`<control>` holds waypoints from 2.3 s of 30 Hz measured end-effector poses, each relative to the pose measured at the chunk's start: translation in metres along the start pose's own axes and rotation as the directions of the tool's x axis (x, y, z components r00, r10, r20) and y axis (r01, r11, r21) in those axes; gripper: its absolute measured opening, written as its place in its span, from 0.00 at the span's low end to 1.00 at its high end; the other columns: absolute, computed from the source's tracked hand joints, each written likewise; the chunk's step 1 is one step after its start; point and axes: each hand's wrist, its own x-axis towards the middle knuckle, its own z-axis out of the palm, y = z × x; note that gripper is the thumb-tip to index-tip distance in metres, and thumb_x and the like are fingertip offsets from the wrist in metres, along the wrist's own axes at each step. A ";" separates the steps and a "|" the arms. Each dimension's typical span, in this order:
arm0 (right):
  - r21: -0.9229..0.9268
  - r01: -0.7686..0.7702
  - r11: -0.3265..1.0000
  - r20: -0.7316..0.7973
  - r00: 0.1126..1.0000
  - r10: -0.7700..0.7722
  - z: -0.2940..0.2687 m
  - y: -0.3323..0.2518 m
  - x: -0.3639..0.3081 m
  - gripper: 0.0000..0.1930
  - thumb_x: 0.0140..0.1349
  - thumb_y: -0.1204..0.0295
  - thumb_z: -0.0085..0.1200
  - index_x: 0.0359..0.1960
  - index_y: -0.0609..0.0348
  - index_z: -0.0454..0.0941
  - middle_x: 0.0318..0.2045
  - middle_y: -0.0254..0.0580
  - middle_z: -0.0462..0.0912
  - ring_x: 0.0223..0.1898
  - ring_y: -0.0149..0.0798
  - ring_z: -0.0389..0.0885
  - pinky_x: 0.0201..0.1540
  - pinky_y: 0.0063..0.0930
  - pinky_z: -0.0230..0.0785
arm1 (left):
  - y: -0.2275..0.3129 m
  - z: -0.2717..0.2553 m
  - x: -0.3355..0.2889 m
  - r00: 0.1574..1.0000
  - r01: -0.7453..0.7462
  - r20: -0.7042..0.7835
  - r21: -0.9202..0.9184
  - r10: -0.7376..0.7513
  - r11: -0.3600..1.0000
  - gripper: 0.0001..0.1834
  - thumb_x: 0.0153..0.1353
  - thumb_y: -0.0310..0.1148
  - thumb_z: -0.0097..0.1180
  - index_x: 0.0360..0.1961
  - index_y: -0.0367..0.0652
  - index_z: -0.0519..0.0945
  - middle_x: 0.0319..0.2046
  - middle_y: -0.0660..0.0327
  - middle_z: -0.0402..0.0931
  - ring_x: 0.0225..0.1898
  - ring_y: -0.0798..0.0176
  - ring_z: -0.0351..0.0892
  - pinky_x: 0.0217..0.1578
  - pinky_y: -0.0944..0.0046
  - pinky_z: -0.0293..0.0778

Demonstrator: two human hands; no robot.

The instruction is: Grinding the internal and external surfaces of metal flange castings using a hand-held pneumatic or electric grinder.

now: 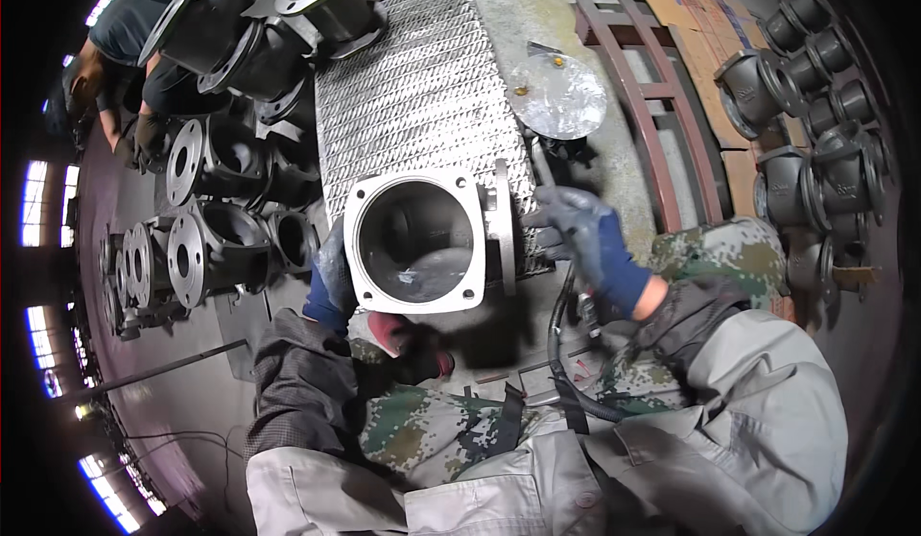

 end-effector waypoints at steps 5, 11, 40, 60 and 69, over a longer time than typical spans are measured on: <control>0.132 0.042 0.990 -0.209 0.978 -0.014 0.034 0.055 0.008 0.12 0.64 0.72 0.51 0.47 0.62 0.78 0.32 0.28 0.77 0.32 0.22 0.69 0.36 0.17 0.63 | -0.045 -0.033 0.008 0.975 -0.198 -0.018 0.368 0.220 0.909 0.24 0.63 0.22 0.49 0.61 0.36 0.66 0.51 0.52 0.76 0.50 0.60 0.78 0.48 0.63 0.76; 0.158 0.073 0.985 -0.388 0.922 -0.006 0.055 0.060 0.013 0.12 0.64 0.73 0.49 0.47 0.64 0.76 0.30 0.30 0.76 0.30 0.24 0.69 0.34 0.19 0.64 | -0.016 0.012 -0.022 0.946 -0.224 0.017 0.755 0.323 0.616 0.24 0.60 0.23 0.53 0.59 0.38 0.68 0.42 0.52 0.81 0.39 0.59 0.83 0.40 0.62 0.79; -0.224 0.062 0.973 0.249 0.968 -0.005 0.036 0.077 0.024 0.18 0.67 0.63 0.37 0.46 0.57 0.78 0.42 0.47 0.82 0.36 0.42 0.80 0.42 0.41 0.74 | 0.031 0.065 -0.089 0.868 -0.230 -0.065 0.825 0.492 0.516 0.42 0.48 0.29 0.61 0.66 0.36 0.59 0.37 0.45 0.78 0.38 0.45 0.80 0.41 0.55 0.77; -0.328 0.850 0.412 0.795 0.484 -0.366 0.077 -0.055 -0.042 0.31 0.46 0.88 0.46 0.57 0.61 0.73 0.47 0.49 0.82 0.38 0.42 0.82 0.42 0.30 0.75 | 0.034 0.036 -0.087 0.890 -0.190 -0.056 0.856 0.453 0.480 0.38 0.35 0.18 0.51 0.57 0.35 0.72 0.35 0.46 0.74 0.37 0.50 0.76 0.43 0.62 0.72; -0.327 0.863 0.386 0.783 0.476 -0.401 0.075 -0.051 -0.045 0.29 0.49 0.85 0.47 0.56 0.55 0.76 0.49 0.53 0.80 0.38 0.47 0.82 0.43 0.34 0.75 | 0.040 0.040 -0.082 0.861 -0.293 0.039 0.853 0.507 0.432 0.38 0.33 0.17 0.49 0.56 0.34 0.73 0.38 0.45 0.75 0.39 0.48 0.77 0.45 0.62 0.72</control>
